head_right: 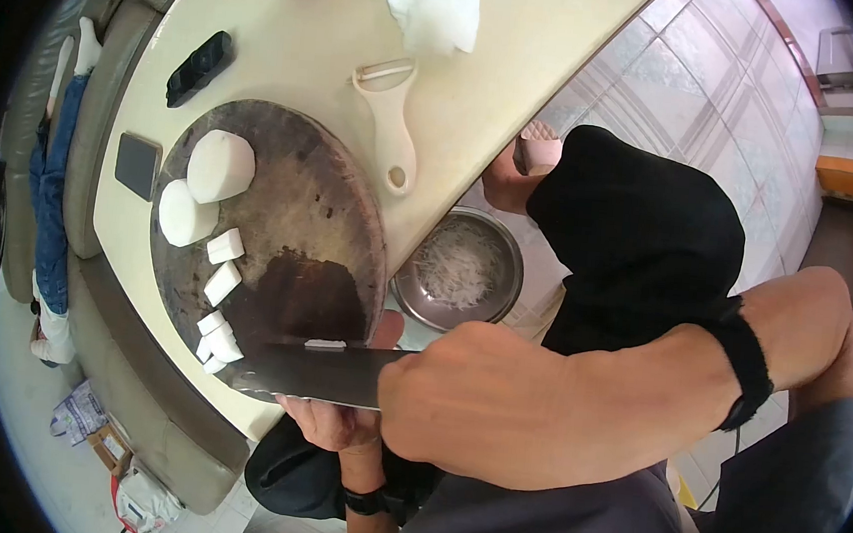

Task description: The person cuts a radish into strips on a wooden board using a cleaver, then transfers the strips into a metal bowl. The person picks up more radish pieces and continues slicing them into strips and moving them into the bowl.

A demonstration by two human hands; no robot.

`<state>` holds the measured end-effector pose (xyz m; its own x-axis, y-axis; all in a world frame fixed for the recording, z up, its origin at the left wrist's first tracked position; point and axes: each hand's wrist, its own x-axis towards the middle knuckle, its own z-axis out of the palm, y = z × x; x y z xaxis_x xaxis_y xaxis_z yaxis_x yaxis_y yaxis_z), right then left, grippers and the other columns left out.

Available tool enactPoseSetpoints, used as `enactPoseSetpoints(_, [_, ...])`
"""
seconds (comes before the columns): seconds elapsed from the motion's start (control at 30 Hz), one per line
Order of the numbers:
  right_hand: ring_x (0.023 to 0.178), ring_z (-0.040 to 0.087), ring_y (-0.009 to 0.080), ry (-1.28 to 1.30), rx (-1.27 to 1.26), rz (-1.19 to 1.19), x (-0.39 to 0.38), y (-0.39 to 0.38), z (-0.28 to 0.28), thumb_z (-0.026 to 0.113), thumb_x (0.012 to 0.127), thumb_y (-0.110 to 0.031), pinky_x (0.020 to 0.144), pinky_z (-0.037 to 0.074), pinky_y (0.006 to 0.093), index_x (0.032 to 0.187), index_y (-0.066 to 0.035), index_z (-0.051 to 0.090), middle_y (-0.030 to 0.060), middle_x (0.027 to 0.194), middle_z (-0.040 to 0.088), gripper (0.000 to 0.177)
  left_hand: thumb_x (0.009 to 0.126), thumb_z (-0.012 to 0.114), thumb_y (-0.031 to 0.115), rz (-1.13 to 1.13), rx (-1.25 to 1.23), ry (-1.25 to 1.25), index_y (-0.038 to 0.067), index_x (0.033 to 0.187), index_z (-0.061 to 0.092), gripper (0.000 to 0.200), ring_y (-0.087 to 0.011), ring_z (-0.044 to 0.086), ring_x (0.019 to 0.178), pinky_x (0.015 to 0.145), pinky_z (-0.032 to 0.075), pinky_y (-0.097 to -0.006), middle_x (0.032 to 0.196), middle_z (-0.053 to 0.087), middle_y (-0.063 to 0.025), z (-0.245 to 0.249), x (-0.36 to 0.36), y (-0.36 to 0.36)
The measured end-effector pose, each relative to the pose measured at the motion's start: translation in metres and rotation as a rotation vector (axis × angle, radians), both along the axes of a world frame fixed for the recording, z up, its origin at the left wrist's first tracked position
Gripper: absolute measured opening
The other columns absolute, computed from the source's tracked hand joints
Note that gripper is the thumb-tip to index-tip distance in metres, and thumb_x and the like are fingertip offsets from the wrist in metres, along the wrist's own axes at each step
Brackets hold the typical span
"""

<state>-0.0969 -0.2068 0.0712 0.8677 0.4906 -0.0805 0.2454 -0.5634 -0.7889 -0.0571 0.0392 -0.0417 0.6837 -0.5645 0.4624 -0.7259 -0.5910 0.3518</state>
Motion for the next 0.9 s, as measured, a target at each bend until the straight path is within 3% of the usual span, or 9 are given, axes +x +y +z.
enactPoseSetpoints(0.23, [0.054, 0.063, 0.0264, -0.104, -0.066, -0.021, 0.008, 0.016, -0.004, 0.061, 0.07, -0.007, 0.044, 0.048, 0.0341, 0.076, 0.01, 0.052, 0.0149, 0.058, 0.056, 0.02, 0.078, 0.075, 0.019, -0.018, -0.049, -0.009, 0.002, 0.093, 0.067, 0.023, -0.0366, 0.06, 0.094, 0.085, 0.045, -0.0533, 0.102, 0.063, -0.0171, 0.001, 0.001, -0.001])
enactPoseSetpoints(0.3, [0.054, 0.064, 0.0264, 0.046, -0.149, -0.007, 0.007, 0.012, 0.0, 0.061, 0.071, -0.006, 0.043, 0.047, 0.0346, 0.076, 0.009, 0.051, 0.0154, 0.059, 0.056, 0.019, 0.075, 0.075, 0.01, -0.012, -0.098, -0.039, 0.003, 0.091, 0.066, 0.019, -0.0347, 0.058, 0.092, 0.082, 0.047, -0.0478, 0.102, 0.062, -0.0149, -0.002, 0.001, -0.003])
enactPoseSetpoints(0.43, [0.051, 0.062, 0.0261, -0.049, -0.194, -0.058, 0.003, 0.005, 0.003, 0.06, 0.071, -0.006, 0.042, 0.047, 0.035, 0.073, 0.006, 0.05, 0.0139, 0.058, 0.055, 0.016, 0.073, 0.072, -0.001, -0.019, -0.084, -0.034, 0.0, 0.096, 0.066, 0.024, -0.0334, 0.058, 0.094, 0.083, 0.047, -0.0407, 0.102, 0.062, -0.0142, 0.007, 0.003, -0.014])
enactPoseSetpoints(0.57, [0.044, 0.056, 0.0227, -0.115, -0.214, -0.068, -0.003, 0.003, 0.011, 0.061, 0.068, -0.007, 0.037, 0.044, 0.0343, 0.072, 0.005, 0.048, 0.0103, 0.054, 0.049, 0.018, 0.077, 0.075, 0.012, -0.002, -0.091, -0.023, 0.006, 0.094, 0.067, 0.019, -0.0354, 0.058, 0.096, 0.085, 0.047, -0.0463, 0.104, 0.061, -0.0131, -0.001, 0.001, -0.007])
enactPoseSetpoints(0.63, [0.042, 0.054, 0.0213, -0.15, -0.175, -0.073, -0.009, 0.005, 0.015, 0.061, 0.067, -0.007, 0.035, 0.042, 0.0335, 0.072, 0.005, 0.048, 0.0094, 0.053, 0.048, 0.018, 0.083, 0.073, 0.028, 0.001, -0.065, -0.054, 0.006, 0.099, 0.067, 0.028, -0.0405, 0.058, 0.104, 0.092, 0.043, -0.0542, 0.112, 0.062, -0.0161, -0.001, 0.0, -0.005])
enactPoseSetpoints(0.7, [0.06, 0.065, 0.0277, 0.047, -0.233, -0.024, -0.01, 0.004, 0.022, 0.063, 0.07, -0.009, 0.047, 0.05, 0.0366, 0.072, 0.007, 0.059, 0.0157, 0.069, 0.058, 0.017, 0.081, 0.073, 0.026, -0.008, -0.045, -0.044, 0.005, 0.097, 0.066, 0.028, -0.0425, 0.059, 0.1, 0.089, 0.044, -0.0537, 0.109, 0.063, -0.0176, -0.002, -0.001, -0.001])
enactPoseSetpoints(0.9, [0.062, 0.065, 0.0272, 0.05, -0.217, -0.018, -0.012, 0.002, 0.021, 0.064, 0.068, -0.008, 0.047, 0.05, 0.0361, 0.068, 0.006, 0.06, 0.0165, 0.071, 0.057, 0.015, 0.079, 0.074, 0.027, -0.032, -0.036, -0.071, 0.002, 0.096, 0.065, 0.032, -0.0464, 0.06, 0.097, 0.088, 0.044, -0.0536, 0.107, 0.064, -0.0217, -0.004, 0.0, 0.0])
